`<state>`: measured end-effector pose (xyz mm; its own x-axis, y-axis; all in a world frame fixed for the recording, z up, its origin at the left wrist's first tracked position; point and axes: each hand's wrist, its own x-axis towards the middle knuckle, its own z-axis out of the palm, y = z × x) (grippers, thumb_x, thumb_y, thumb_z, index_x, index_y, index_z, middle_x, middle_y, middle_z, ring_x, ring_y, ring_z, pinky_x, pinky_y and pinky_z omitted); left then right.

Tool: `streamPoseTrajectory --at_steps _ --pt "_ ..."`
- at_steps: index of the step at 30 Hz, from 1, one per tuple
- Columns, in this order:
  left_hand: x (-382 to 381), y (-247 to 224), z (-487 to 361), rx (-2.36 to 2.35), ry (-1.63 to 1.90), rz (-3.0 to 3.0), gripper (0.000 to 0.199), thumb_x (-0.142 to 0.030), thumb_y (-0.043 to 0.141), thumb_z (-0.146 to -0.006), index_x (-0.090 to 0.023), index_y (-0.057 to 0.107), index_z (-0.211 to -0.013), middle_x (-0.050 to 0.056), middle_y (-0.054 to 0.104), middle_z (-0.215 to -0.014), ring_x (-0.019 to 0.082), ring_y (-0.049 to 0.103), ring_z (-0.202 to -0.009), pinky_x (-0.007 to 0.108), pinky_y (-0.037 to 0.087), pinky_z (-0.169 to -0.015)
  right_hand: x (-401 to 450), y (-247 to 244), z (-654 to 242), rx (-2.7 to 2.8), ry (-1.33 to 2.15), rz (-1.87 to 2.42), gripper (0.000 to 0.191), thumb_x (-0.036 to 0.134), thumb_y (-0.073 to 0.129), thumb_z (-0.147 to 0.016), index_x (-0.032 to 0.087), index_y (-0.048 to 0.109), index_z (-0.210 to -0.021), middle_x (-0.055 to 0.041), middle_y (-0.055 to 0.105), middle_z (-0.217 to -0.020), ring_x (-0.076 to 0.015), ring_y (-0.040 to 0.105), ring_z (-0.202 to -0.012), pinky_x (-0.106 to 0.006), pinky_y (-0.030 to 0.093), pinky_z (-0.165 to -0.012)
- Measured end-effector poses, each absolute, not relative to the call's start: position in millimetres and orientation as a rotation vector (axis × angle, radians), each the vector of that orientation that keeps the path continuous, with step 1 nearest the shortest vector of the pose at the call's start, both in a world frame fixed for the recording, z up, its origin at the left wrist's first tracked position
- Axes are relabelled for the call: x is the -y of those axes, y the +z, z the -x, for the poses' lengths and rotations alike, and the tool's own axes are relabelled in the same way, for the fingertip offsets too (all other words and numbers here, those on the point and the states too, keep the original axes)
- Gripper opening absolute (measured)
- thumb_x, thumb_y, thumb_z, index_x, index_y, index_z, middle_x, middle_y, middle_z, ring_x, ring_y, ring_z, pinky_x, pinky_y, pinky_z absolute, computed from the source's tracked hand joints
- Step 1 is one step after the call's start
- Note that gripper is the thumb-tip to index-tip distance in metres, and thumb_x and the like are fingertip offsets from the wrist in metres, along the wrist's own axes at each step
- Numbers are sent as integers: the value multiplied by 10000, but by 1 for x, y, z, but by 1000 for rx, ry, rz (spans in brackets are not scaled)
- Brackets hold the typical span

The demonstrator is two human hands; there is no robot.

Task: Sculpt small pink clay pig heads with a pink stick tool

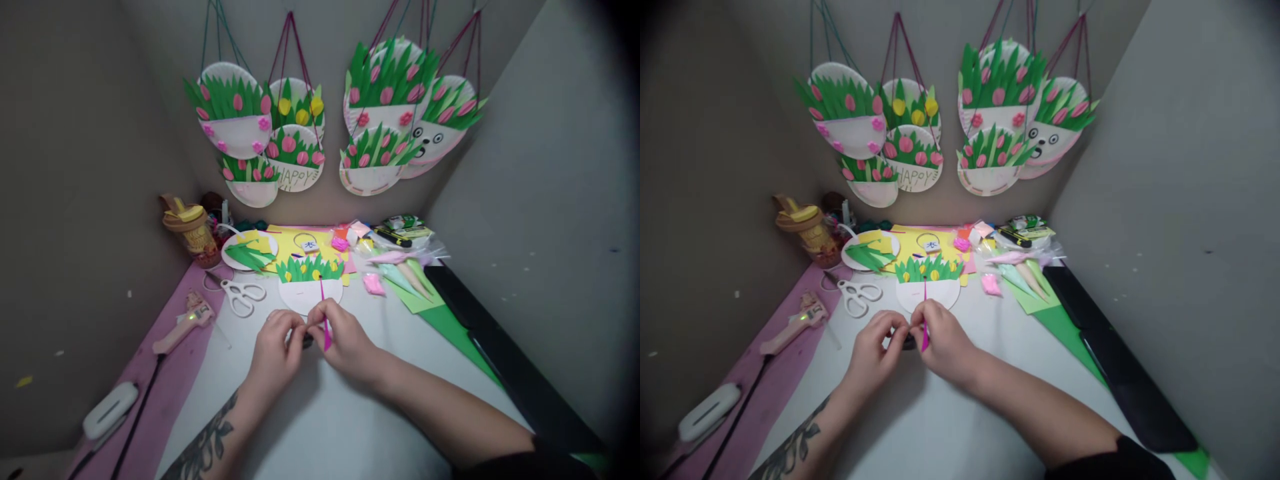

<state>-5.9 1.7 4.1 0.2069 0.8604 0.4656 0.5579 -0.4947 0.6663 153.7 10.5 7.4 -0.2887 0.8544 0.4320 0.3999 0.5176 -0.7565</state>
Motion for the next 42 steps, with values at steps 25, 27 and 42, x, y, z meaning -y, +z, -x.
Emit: streamPoseTrajectory --at_steps 25,27,42 --pt "-10 8 18 -1478 1270 -1414 305 -470 634 -757 -171 651 -693 6 629 -625 135 550 -549 226 438 -518 -139 54 -300 1203 284 1469 388 486 689 -657 247 384 -685 -48 654 -742 -221 605 -775 -374 449 -759" --pt "-11 7 14 -1436 1253 -1403 324 -485 623 -753 -168 669 -711 23 652 -654 149 575 -589 235 452 -539 -148 58 -297 1205 307 1422 458 602 664 -647 246 382 -710 -70 662 -807 -220 601 -831 -375 445 -792" --pt "9 17 3 -989 1167 -1075 416 -376 746 -710 -182 712 -1077 97 735 -974 172 669 -807 307 545 -771 21 35 -161 1068 1641 551 532 727 245 -865 250 370 -666 59 350 -389 -126 291 -370 -263 295 -435"
